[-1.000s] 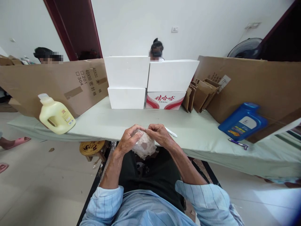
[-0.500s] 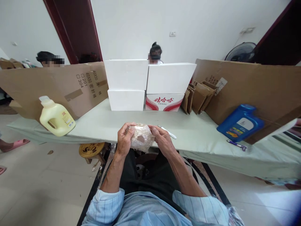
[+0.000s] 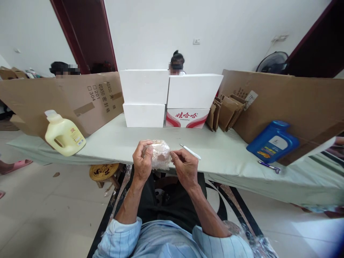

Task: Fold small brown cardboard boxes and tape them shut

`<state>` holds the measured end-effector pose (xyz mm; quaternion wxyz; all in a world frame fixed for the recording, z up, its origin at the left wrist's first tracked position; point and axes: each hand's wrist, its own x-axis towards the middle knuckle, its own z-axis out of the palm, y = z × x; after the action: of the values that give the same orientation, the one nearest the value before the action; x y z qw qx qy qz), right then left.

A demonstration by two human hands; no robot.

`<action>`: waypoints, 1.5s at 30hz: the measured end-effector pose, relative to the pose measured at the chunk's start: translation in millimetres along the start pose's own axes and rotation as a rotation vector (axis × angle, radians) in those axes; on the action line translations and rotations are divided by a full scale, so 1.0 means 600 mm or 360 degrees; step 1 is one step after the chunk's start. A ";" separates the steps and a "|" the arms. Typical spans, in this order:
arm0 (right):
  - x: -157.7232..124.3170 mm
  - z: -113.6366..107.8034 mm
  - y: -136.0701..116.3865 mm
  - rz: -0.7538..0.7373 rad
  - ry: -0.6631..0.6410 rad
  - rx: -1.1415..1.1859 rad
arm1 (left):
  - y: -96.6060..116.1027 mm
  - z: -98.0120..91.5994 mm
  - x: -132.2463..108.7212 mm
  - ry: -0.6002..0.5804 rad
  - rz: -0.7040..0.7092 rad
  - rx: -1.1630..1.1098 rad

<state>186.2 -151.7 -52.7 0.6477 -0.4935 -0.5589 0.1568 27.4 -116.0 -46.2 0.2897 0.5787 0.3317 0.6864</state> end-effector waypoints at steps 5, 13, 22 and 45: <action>-0.002 0.000 -0.006 -0.0066 -0.0097 0.0108 | -0.001 0.000 -0.003 0.0022 0.0045 0.0045; 0.005 0.003 0.022 0.0609 -0.0213 0.0834 | -0.006 0.006 -0.004 0.0040 0.0056 -0.0069; 0.017 -0.001 0.028 0.0837 -0.0568 0.0966 | -0.011 0.006 -0.004 0.0044 0.0136 -0.0154; 0.027 -0.016 0.040 0.0438 -0.0647 0.0580 | -0.040 0.000 0.005 -0.0175 -0.0203 -0.0226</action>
<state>208.3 -132.9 -62.0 0.5731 -0.3988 -0.5676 0.4362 27.2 -98.7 -63.2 0.3909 0.5713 0.3020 0.6555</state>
